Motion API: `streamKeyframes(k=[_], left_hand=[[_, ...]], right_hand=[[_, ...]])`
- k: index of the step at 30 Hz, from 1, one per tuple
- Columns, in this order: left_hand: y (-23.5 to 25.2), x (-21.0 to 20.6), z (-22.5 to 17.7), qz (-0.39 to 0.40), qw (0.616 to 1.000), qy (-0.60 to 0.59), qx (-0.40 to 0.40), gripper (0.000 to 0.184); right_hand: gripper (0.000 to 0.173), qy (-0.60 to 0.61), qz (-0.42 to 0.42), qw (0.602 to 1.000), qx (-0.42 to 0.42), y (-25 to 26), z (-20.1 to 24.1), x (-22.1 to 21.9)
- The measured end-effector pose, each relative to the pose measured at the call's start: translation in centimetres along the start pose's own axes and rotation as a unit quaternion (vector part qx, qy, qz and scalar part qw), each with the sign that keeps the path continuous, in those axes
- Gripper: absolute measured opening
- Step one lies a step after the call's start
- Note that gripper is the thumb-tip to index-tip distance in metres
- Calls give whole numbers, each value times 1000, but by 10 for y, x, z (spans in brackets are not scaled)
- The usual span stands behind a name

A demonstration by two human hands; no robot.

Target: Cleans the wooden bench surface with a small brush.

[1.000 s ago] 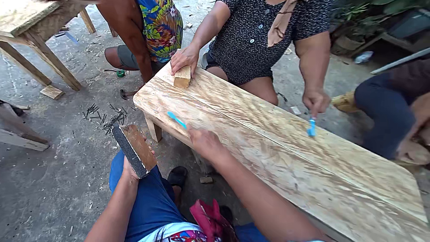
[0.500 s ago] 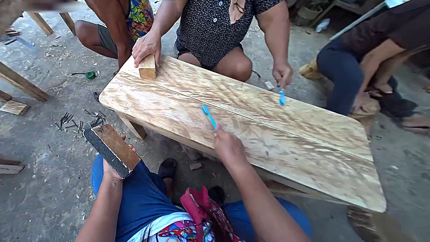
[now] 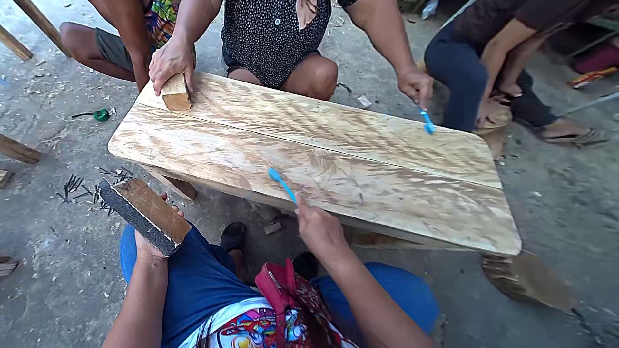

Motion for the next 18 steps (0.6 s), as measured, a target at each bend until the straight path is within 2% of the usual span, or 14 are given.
streamKeyframes(k=[2, 5, 9, 12, 15, 18], left_hand=[[0, -1, 0, 4, 1000, 1, 5, 76], [2, -2, 0, -12, 1000, 3, -3, 76], [1, -3, 0, -9, 1000, 3, -1, 75], [2, -4, 1, -6, 1000, -5, 3, 74], [3, -2, -4, -1, 1000, -7, 2, 73], [3, 6, -5, -5, 1000, -11, 1, 75]], right_hand=[[46, -8, 11, 999, -29, -1, -4, 1], [47, 6, 80, 997, 22, -2, 33, -13], [48, 13, 118, 993, 20, 31, 55, -10], [49, 15, 169, 983, 72, 43, 79, -15], [49, 5, 125, 991, 52, 56, 61, -6], [50, 4, 138, 989, 56, 40, 57, -12]])
Point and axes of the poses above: each hand's wrist, its own y-axis towards the middle knuckle, its own x-axis out of the back of the hand, z = x × y, the point moved 4 cm from there along y, towards the middle knuckle, and after that the axes turned 13 degrees about x, right-handed, at the moved point
